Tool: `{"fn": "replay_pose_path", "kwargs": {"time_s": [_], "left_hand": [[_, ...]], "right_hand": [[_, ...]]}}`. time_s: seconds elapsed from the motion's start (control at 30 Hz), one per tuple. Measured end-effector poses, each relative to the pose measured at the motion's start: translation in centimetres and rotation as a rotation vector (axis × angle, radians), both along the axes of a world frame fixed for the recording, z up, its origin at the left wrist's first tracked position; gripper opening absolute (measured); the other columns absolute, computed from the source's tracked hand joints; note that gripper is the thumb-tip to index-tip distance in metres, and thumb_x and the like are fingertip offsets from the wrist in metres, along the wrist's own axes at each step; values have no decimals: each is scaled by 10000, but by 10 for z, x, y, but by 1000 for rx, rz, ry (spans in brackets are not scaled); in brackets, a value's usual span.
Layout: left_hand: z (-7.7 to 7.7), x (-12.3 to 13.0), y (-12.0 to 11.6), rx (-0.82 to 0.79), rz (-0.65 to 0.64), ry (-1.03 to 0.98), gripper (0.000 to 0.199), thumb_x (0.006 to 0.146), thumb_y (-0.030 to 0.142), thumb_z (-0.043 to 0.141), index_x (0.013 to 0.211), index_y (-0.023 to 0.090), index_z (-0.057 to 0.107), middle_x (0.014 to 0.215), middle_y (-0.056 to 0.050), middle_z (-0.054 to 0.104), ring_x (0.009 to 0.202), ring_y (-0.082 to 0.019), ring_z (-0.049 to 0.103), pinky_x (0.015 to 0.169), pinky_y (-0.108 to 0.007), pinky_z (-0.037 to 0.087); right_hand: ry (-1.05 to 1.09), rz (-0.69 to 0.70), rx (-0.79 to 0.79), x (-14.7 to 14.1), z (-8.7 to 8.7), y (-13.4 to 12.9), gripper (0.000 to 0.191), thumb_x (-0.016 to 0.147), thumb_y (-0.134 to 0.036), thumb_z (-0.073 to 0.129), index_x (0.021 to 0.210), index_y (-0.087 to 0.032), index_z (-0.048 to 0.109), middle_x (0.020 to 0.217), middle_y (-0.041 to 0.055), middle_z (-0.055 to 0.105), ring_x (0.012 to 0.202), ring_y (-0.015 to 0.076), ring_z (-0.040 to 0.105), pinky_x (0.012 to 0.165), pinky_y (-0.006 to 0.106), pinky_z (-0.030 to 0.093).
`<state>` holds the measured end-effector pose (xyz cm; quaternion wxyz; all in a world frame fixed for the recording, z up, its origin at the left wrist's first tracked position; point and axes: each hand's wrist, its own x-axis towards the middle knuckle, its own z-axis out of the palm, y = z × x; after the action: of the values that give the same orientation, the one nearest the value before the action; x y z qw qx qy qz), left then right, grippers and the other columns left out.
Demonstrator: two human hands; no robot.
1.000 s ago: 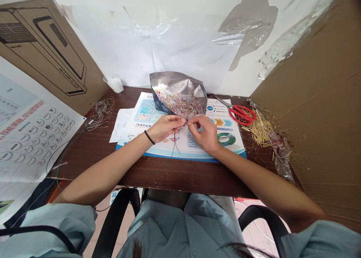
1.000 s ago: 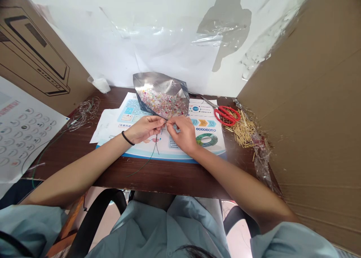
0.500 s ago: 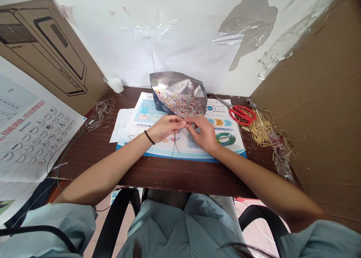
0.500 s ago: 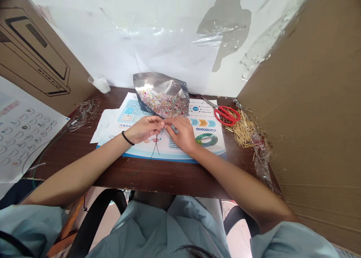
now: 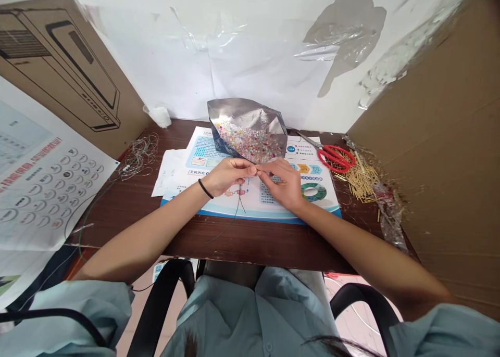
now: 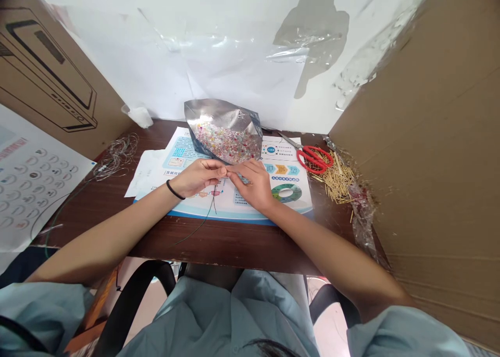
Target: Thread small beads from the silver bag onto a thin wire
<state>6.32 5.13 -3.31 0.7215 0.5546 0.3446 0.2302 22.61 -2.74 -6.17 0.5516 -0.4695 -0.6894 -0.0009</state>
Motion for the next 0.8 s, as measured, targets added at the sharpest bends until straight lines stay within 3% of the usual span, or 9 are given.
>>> {"fn": "replay_pose_path", "kwargs": {"time_s": [0.17, 0.3, 0.4, 0.53, 0.8], "left_hand": [[2, 0, 1, 62, 17, -33, 326, 630, 375, 851, 712, 130, 652, 697, -4, 560, 629, -65, 458, 534, -195, 346], [6, 0, 4, 65, 127, -140, 260, 721, 288, 774, 685, 135, 568, 701, 6, 536, 667, -65, 502, 583, -185, 398], [8, 1, 6, 32, 216, -220, 241, 759, 268, 731, 722, 147, 526, 757, -3, 589, 720, -82, 581, 632, -191, 453], [8, 1, 6, 0, 242, -241, 224, 805, 274, 672, 768, 169, 478, 742, -21, 646, 713, -118, 639, 655, -227, 506], [4, 5, 7, 33, 356, -263, 173, 872, 165, 545, 717, 169, 468, 528, 39, 482, 490, -62, 476, 511, -176, 394]], "right_hand": [[-14, -50, -3, 0, 0, 1, 114, 903, -241, 599, 883, -222, 710, 815, 22, 739, 719, 169, 629, 740, 350, 479], [-39, -77, -59, 1, -4, 5, 96, 888, -206, 589, 874, -201, 683, 841, 27, 728, 687, 161, 611, 724, 342, 453], [-75, -89, -127, 2, -8, 7, 111, 876, -177, 558, 882, -189, 669, 895, 44, 724, 771, 183, 629, 743, 339, 438], [-275, -115, -269, 0, -8, 5, 137, 894, -185, 527, 921, -185, 661, 955, 59, 719, 921, 223, 617, 799, 354, 383], [-691, -268, -396, 3, 4, -2, 228, 955, -229, 454, 901, -181, 670, 992, 72, 705, 943, 244, 545, 726, 382, 236]]}}
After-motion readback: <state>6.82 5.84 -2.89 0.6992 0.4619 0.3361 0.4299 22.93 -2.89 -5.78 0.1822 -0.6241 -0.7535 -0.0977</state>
